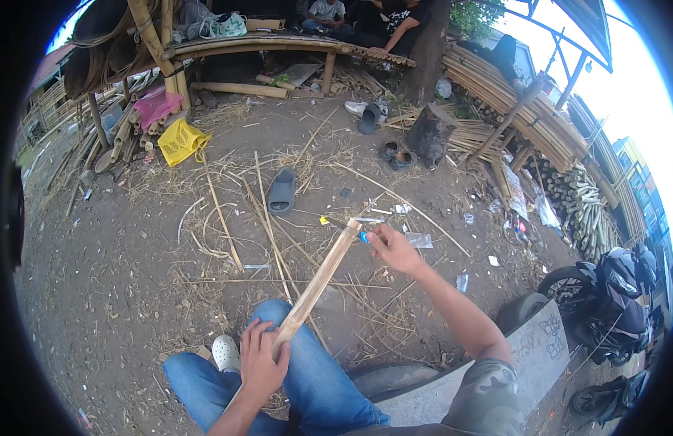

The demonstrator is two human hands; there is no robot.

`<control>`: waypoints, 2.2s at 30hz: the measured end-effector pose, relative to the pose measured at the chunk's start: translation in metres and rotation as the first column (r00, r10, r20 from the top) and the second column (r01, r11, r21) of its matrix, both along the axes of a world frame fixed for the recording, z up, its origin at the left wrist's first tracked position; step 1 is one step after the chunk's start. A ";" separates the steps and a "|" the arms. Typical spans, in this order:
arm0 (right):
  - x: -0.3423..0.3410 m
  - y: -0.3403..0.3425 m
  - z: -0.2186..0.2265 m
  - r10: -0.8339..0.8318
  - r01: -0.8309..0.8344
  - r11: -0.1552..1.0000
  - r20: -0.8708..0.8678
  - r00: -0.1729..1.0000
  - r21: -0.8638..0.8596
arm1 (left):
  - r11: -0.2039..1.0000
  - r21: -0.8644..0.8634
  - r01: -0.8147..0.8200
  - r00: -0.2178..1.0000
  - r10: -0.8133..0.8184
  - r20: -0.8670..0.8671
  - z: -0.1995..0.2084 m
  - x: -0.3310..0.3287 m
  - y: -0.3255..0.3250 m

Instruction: The person shaves bamboo strips using a knife, scraping along their surfaces and edges.

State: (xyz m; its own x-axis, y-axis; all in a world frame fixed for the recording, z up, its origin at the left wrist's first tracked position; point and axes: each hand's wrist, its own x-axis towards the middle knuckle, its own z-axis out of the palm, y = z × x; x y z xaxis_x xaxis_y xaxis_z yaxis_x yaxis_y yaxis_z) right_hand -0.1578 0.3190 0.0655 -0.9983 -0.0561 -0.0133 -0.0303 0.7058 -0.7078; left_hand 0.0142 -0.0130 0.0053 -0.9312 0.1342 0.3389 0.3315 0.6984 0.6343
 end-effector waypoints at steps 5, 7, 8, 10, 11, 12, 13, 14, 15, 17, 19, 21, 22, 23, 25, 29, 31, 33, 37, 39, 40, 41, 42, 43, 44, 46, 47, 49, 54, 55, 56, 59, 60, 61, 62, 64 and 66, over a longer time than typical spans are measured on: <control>-0.022 0.006 -0.012 -0.109 0.151 0.976 -0.250 0.962 0.157 | 0.999 -0.028 -0.015 1.000 0.016 0.011 0.001 -0.003 0.004; -0.017 -0.011 -0.005 -0.100 0.165 0.952 -0.250 0.963 0.257 | 0.999 -0.044 -0.018 1.000 0.019 0.019 0.001 -0.004 0.003; -0.019 -0.010 -0.009 -0.106 0.171 0.952 -0.251 0.962 0.254 | 0.999 -0.049 -0.014 1.000 0.015 0.019 0.001 -0.005 0.004; -0.023 -0.007 -0.020 -0.089 0.179 0.906 -0.241 0.966 0.383 | 0.999 -0.049 -0.004 1.000 0.005 0.014 0.001 -0.005 0.005; -0.024 -0.010 -0.023 -0.090 0.179 0.908 -0.241 0.966 0.380 | 0.999 -0.049 -0.003 1.000 0.004 0.012 0.000 -0.005 0.004; -0.025 -0.013 -0.025 -0.087 0.190 0.897 -0.263 0.961 0.398 | 0.999 -0.051 -0.004 1.000 0.004 0.011 -0.002 -0.005 0.004; -0.025 -0.016 -0.027 -0.083 0.201 0.886 -0.284 0.955 0.417 | 0.998 -0.070 -0.006 1.000 0.006 0.007 -0.004 -0.005 0.004; -0.025 -0.020 -0.028 -0.082 0.200 0.887 -0.284 0.955 0.416 | 0.996 -0.088 -0.008 1.000 0.008 0.002 -0.005 -0.005 0.003; -0.024 -0.024 -0.028 -0.110 0.223 0.884 -0.281 0.953 0.411 | 0.996 -0.088 -0.009 1.000 0.009 0.002 -0.005 -0.005 0.003; -0.024 -0.029 -0.029 -0.137 0.246 0.880 -0.277 0.951 0.407 | 0.995 -0.103 -0.002 1.000 0.001 -0.004 -0.005 -0.005 0.002; -0.025 -0.030 -0.030 -0.155 0.244 0.890 -0.249 0.956 0.386 | 0.994 -0.106 -0.004 1.000 0.003 -0.007 -0.004 -0.005 0.003; -0.027 -0.031 -0.033 -0.163 0.247 0.897 -0.245 0.956 0.367 | 0.994 -0.111 -0.008 1.000 0.007 -0.008 -0.004 -0.005 0.003; -0.029 -0.032 -0.034 -0.172 0.251 0.904 -0.243 0.955 0.347 | 0.994 -0.111 -0.009 1.000 0.007 -0.013 -0.003 -0.006 0.003; -0.030 -0.031 -0.037 -0.172 0.250 0.904 -0.241 0.955 0.347 | 0.994 -0.112 -0.008 1.000 0.006 -0.017 -0.002 -0.005 0.003; -0.035 -0.031 -0.041 -0.172 0.270 0.894 -0.280 0.944 0.359 | 0.995 -0.101 -0.011 1.000 0.011 -0.001 0.001 -0.005 0.004; -0.035 -0.037 -0.041 -0.194 0.284 0.893 -0.273 0.942 0.348 | 0.996 -0.094 -0.004 1.000 0.006 0.018 -0.002 -0.006 0.004; -0.033 -0.039 -0.043 -0.180 0.283 0.897 -0.303 0.936 0.341 | 0.996 -0.093 -0.001 1.000 0.003 0.016 -0.001 -0.005 0.003; -0.033 -0.037 -0.047 -0.174 0.283 0.896 -0.316 0.933 0.342 | 0.996 -0.090 0.002 1.000 0.000 0.017 -0.001 -0.004 0.003; -0.027 -0.040 -0.049 -0.176 0.270 0.914 -0.303 0.937 0.302 | 0.993 -0.116 -0.010 1.000 0.007 -0.020 -0.003 -0.004 0.004; -0.023 -0.044 -0.046 -0.177 0.270 0.911 -0.295 0.939 0.312 | 0.993 -0.114 -0.010 1.000 0.009 -0.013 -0.003 -0.003 0.004; -0.020 -0.046 -0.047 -0.179 0.273 0.907 -0.294 0.939 0.321 | 0.993 -0.119 -0.016 1.000 0.013 -0.025 -0.004 -0.003 0.004; -0.019 -0.047 -0.050 -0.180 0.273 0.906 -0.290 0.940 0.322 | 0.992 -0.123 -0.021 0.999 0.016 -0.042 -0.004 -0.004 0.003; -0.016 -0.048 -0.054 -0.175 0.263 0.909 -0.278 0.945 0.324 | 0.992 -0.123 -0.019 0.999 0.015 -0.037 -0.004 -0.004 0.003; -0.014 -0.050 -0.058 -0.169 0.253 0.911 -0.265 0.949 0.326 | 0.992 -0.127 -0.014 0.999 0.009 -0.039 -0.003 -0.003 0.003; -0.011 -0.051 -0.058 -0.170 0.251 0.911 -0.257 0.951 0.328 | 0.991 -0.131 -0.010 0.999 0.005 -0.037 -0.002 -0.002 0.003; -0.009 -0.053 -0.057 -0.163 0.252 0.912 -0.279 0.946 0.323 | 0.991 -0.132 -0.009 1.000 0.006 -0.023 -0.002 -0.002 0.002; -0.010 -0.052 -0.055 -0.170 0.255 0.911 -0.266 0.949 0.325 | 0.991 -0.133 -0.004 1.000 0.002 -0.018 -0.003 -0.003 0.003; -0.009 -0.052 -0.055 -0.188 0.250 0.925 -0.228 0.955 0.285 | 0.991 -0.130 -0.003 1.000 0.002 -0.011 -0.003 -0.005 0.004; -0.003 -0.060 -0.046 -0.207 0.254 0.941 -0.213 0.955 0.224 | 0.991 -0.131 -0.010 1.000 0.007 -0.023 -0.002 -0.005 0.002; 0.005 -0.065 -0.047 -0.212 0.254 0.941 -0.196 0.958 0.224 | 0.991 -0.135 -0.004 1.000 0.003 -0.006 -0.002 -0.004 0.002; 0.012 -0.069 -0.049 -0.199 0.229 0.945 -0.146 0.969 0.232 | 0.990 -0.139 -0.008 1.000 0.008 -0.001 -0.002 -0.004 0.004; 0.034 -0.083 -0.051 -0.190 0.208 0.956 -0.104 0.976 0.208 | 0.990 -0.142 -0.013 1.000 0.013 -0.001 -0.003 -0.006 0.005; 0.042 -0.088 -0.048 -0.173 0.189 0.959 -0.094 0.980 0.212 | 0.990 -0.139 -0.018 1.000 0.016 -0.019 -0.003 -0.006 0.005; 0.051 -0.094 -0.047 -0.155 0.170 0.961 -0.085 0.984 0.216 | 0.989 -0.144 -0.021 1.000 0.020 -0.009 -0.002 -0.007 0.005; 0.067 -0.100 -0.047 -0.157 0.170 0.961 -0.076 0.985 0.217 | 0.992 -0.123 -0.022 1.000 0.021 -0.005 -0.001 -0.007 0.006; 0.098 -0.112 -0.049 -0.043 0.042 0.983 -0.001 0.999 0.178 | 0.994 -0.103 -0.021 1.000 0.021 0.003 -0.001 -0.006 0.008; 0.102 -0.111 -0.048 -0.015 0.015 0.987 -0.002 1.000 0.158 | 0.994 -0.112 -0.018 1.000 0.015 -0.025 -0.002 -0.006 0.006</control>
